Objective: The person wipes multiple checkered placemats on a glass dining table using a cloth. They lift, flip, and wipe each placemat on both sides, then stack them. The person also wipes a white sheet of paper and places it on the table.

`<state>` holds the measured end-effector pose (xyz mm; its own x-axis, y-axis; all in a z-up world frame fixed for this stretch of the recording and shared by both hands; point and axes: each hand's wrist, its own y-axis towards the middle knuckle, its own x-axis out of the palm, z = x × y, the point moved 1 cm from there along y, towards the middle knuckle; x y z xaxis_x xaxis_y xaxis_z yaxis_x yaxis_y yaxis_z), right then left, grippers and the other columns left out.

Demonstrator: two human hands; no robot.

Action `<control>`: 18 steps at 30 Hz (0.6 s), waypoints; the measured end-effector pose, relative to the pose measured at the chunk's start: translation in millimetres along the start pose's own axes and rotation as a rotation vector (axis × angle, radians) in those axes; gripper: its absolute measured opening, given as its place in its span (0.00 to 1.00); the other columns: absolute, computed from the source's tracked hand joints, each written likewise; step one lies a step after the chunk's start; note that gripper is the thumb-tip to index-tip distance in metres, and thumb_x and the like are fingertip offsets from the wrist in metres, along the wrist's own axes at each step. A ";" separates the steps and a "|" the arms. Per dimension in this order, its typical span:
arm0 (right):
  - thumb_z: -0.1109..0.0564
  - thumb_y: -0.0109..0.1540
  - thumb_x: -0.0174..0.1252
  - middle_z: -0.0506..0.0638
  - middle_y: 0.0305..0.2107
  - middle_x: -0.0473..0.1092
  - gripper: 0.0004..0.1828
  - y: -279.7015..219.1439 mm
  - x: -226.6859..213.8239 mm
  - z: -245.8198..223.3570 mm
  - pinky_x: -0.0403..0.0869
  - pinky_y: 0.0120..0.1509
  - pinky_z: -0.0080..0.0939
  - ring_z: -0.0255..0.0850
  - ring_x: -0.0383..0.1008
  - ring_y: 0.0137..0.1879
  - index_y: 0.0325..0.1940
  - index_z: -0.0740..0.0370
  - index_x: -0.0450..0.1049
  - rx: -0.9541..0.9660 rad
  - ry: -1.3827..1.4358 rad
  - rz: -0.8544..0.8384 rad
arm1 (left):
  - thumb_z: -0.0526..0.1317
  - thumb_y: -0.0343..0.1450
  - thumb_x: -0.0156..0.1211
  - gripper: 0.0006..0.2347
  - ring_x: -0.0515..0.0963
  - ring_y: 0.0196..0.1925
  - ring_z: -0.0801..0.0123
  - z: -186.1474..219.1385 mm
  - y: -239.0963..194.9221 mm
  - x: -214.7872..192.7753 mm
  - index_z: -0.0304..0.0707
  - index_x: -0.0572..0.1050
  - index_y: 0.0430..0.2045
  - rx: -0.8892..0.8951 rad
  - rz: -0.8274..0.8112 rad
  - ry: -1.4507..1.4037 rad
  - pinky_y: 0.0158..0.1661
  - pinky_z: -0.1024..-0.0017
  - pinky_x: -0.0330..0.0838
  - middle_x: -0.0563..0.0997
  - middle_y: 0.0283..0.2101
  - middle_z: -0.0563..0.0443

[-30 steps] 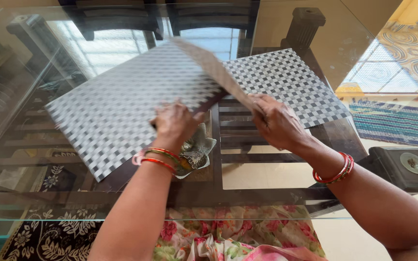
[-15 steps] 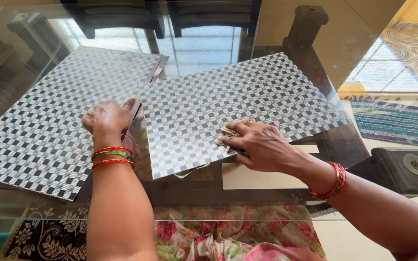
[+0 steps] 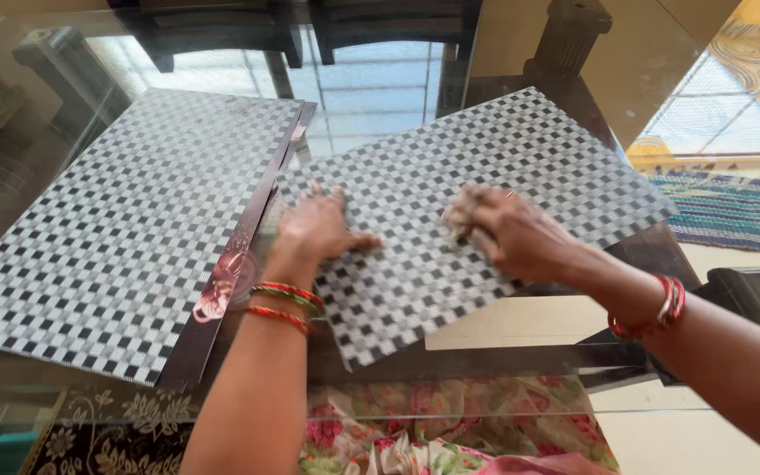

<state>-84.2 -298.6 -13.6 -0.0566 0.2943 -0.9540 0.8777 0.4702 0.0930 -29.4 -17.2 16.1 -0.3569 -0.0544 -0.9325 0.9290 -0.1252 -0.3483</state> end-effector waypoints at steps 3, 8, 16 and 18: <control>0.56 0.65 0.49 0.75 0.65 0.56 0.29 28.1 -0.4 22.6 0.59 0.73 0.67 0.65 0.54 0.68 0.68 0.75 0.65 0.025 -0.120 0.185 | 0.64 0.64 0.66 0.47 0.50 0.77 0.49 5.5 5.1 9.0 0.44 0.46 0.73 0.058 -0.032 -0.010 0.70 0.59 0.56 0.45 0.77 0.37; 0.54 0.66 0.42 0.62 0.63 0.61 0.26 79.1 21.2 -15.8 0.61 0.76 0.55 0.53 0.60 0.69 0.67 0.63 0.65 0.216 0.021 -0.078 | 0.54 0.66 0.68 0.42 0.49 0.78 0.56 -27.7 24.0 21.6 0.45 0.50 0.72 0.283 0.038 -0.076 0.73 0.66 0.46 0.46 0.77 0.41; 0.58 0.61 0.51 0.54 0.69 0.57 0.31 135.7 38.4 -87.1 0.54 0.75 0.49 0.53 0.54 0.73 0.71 0.55 0.63 -0.162 0.239 -0.006 | 0.60 0.60 0.74 0.53 0.38 0.80 0.60 -30.3 11.7 3.4 0.33 0.44 0.72 0.014 -0.061 -0.067 0.74 0.57 0.37 0.41 0.78 0.42; 0.58 0.65 0.49 0.55 0.67 0.60 0.26 138.4 32.6 -62.2 0.58 0.76 0.48 0.50 0.61 0.70 0.69 0.58 0.66 -0.109 0.243 0.030 | 0.64 0.59 0.72 0.55 0.41 0.80 0.62 -26.4 4.5 -6.2 0.35 0.42 0.72 0.010 -0.056 -0.023 0.75 0.55 0.35 0.42 0.78 0.43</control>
<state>5.8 -172.2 -14.2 -0.1555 0.4943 -0.8553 0.8247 0.5416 0.1630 -20.4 8.7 17.8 -0.4104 -0.0702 -0.9092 0.9066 -0.1387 -0.3985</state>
